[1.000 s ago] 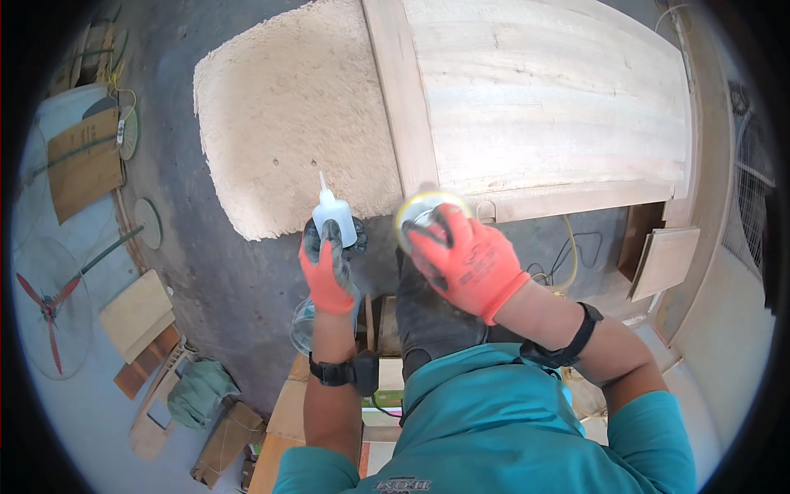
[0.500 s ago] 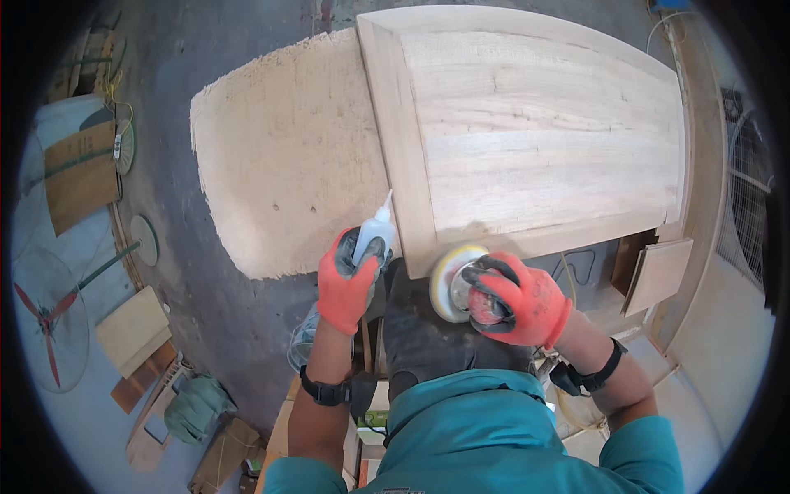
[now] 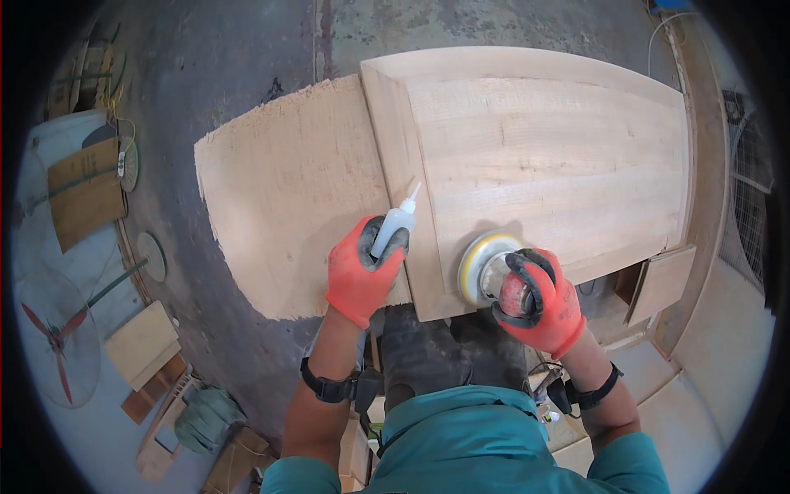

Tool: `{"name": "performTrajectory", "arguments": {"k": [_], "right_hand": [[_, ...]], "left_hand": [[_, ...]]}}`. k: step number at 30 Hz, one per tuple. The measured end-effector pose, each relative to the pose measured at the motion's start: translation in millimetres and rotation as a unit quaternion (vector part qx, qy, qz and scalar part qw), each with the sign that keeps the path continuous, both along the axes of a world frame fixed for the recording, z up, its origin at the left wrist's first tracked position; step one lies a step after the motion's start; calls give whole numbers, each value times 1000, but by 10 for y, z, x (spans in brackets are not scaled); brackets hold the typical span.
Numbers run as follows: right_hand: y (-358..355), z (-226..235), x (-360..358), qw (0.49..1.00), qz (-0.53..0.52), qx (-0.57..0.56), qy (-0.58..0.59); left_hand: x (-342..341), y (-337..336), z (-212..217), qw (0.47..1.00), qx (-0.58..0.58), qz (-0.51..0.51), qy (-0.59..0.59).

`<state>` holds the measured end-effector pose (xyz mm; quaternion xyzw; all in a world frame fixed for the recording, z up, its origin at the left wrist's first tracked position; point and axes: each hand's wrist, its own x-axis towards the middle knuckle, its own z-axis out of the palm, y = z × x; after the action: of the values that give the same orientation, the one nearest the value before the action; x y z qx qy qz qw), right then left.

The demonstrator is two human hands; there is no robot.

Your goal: The person uses a handheld orbital sander to smooth the surface of a large, light-colored wooden board. They hold a white squeeze bottle in the other hand and occasionally apply a small amount of liquid to the wood while sanding. The person moves the sander across the board's surface in a continuous, sweeping motion.

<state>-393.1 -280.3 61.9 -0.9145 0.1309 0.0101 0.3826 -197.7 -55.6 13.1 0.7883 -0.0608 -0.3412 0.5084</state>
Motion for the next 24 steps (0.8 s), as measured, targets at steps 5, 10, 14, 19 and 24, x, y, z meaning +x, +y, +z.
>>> {"name": "performTrajectory", "arguments": {"k": [5,10,14,19,24], "right_hand": [[-60,38,133,1000,-23,-3,6],[-98,72,192,1000,-25,19,4],[-123,70,221,999,-19,22,-39],[-142,123,246,999,-25,28,-28],[-180,149,291,999,-27,28,-37]], "left_hand": [[269,-185,13,999,28,-8,-17],[467,-323,-13,997,25,-36,-62],[561,-403,-23,998,37,-31,-47],[604,-404,-24,993,52,-52,-94],[599,-413,31,990,77,-58,-101]]}}
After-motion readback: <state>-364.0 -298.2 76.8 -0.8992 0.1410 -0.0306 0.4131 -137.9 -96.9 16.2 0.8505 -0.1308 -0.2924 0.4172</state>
